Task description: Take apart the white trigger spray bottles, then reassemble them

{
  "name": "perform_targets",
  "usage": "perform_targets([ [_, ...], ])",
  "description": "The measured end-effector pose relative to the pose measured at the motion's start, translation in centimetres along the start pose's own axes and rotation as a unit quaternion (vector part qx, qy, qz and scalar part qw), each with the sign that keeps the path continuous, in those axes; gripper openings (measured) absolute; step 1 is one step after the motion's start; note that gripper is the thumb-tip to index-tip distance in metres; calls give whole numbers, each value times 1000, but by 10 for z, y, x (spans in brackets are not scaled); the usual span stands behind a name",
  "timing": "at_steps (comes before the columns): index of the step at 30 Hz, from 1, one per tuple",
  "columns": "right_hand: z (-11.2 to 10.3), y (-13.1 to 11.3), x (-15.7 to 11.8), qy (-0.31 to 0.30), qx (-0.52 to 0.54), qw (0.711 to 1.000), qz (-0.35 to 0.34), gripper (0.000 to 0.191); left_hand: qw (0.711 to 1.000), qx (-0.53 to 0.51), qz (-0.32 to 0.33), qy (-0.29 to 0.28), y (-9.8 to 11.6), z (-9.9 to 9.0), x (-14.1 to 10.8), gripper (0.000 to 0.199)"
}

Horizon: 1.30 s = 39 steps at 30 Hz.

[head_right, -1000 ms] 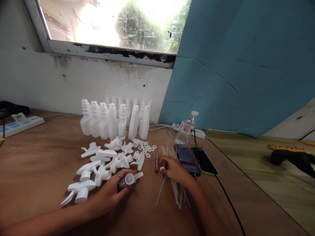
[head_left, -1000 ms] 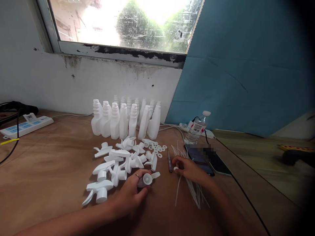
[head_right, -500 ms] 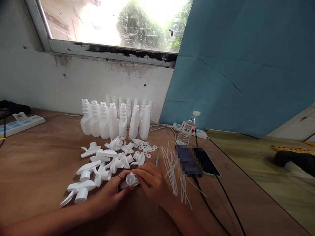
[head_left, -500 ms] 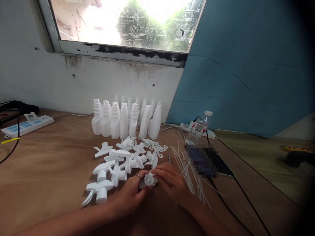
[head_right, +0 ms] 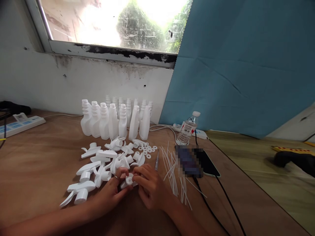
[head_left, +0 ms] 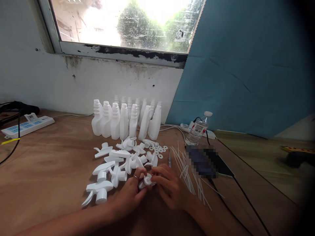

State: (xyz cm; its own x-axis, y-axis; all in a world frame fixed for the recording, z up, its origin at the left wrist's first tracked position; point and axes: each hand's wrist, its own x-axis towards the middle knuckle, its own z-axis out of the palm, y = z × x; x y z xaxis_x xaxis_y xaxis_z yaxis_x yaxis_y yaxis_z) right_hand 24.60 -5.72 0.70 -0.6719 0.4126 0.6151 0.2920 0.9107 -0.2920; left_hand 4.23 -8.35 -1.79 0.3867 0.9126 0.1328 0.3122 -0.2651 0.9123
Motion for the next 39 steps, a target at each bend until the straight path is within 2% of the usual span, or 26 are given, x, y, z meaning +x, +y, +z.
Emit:
perform_targets([
  [3,1,1,0,-17,-12,1000,4,43,999,16,13,-29,5,-2,-1,18],
  [5,2,3,-1,-21,-15,1000,5,44,998,25,45,-35,9,-4,0,21],
  [8,2,4,-3,-15,-15,1000,3,45,991,84,108,-13,10,-9,3,26],
  [11,1,3,-2,-8,-14,1000,0,40,977,151,147,15,6,-12,5,17],
  [16,1,0,3,-20,7,1000,1,29,968,167,185,19,-2,-10,6,7],
  [26,2,0,3,-27,14,999,12,23,979,137,151,23,-2,-11,6,7],
  [31,3,-1,4,-7,31,999,12,20,982,125,143,8,0,-12,7,7],
  [39,7,-3,5,2,51,998,22,30,983,102,151,7,4,-10,4,14],
])
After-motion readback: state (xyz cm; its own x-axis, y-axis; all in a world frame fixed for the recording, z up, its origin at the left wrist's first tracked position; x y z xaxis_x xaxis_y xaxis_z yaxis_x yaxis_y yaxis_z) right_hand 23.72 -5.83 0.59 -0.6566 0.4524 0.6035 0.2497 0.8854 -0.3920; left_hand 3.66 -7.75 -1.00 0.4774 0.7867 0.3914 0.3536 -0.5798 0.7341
